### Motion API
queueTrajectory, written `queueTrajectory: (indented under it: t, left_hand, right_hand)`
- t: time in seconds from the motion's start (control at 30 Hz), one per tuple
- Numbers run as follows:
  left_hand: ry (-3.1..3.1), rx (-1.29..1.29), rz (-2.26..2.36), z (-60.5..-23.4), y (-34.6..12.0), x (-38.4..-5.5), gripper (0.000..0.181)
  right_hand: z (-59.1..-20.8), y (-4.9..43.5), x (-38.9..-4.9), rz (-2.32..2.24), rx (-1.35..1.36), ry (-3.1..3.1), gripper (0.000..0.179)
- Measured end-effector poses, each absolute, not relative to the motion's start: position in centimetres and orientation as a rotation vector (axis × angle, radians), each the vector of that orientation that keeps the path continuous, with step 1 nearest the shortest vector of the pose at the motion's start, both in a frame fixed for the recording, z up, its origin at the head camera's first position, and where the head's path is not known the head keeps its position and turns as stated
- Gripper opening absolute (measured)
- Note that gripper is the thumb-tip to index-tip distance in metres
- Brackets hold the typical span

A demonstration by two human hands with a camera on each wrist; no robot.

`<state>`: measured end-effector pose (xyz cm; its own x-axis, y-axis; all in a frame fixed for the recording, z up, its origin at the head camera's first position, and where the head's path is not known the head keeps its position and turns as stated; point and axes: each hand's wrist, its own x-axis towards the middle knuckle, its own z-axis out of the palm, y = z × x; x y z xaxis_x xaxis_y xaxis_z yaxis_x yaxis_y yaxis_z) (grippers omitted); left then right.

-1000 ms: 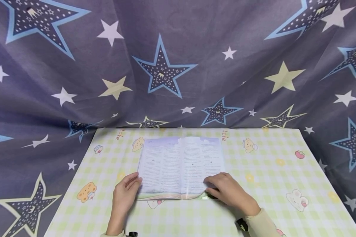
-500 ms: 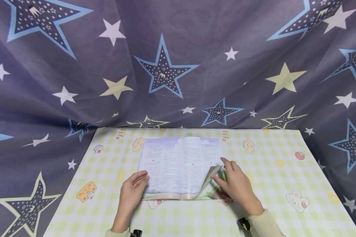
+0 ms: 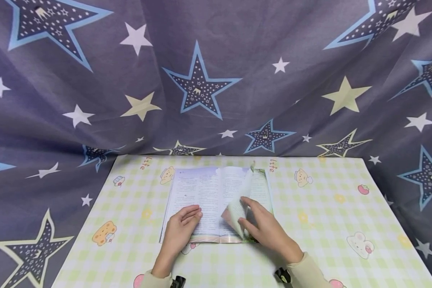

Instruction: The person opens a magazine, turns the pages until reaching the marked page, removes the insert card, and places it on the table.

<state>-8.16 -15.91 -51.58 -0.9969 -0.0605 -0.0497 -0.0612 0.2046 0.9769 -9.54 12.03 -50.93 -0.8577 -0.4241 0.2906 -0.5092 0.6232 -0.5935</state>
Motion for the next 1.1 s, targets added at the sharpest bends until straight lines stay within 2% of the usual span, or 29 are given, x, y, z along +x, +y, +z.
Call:
queueTrajectory:
  t: [0.13, 0.27, 0.73, 0.97, 1.1]
  left_hand:
    - [2.335, -0.001, 2.020, -51.6, -14.7, -8.1, 0.047]
    - [2.257, 0.075, 2.061, -51.7, -13.9, -8.1, 0.045]
    - [2.286, 0.066, 1.935, -52.0, -13.0, -7.7, 0.040]
    - [2.432, -0.147, 1.904, -52.2, -16.0, -7.5, 0.031]
    - [2.521, -0.327, 1.863, -52.0, -18.9, -7.1, 0.031]
  right_hand:
    - [-51.0, 10.9, -9.4, 1.069, 0.891, -2.686, 0.059]
    - [-50.9, 10.2, -9.2, 1.114, 0.928, -2.667, 0.059]
    - [-50.9, 9.8, -9.1, 1.180, 0.948, -2.621, 0.057]
    - [-51.1, 10.4, -9.1, 1.183, 0.823, -2.795, 0.069]
    - [-51.6, 10.9, -9.3, 1.005, 0.957, -2.894, 0.074]
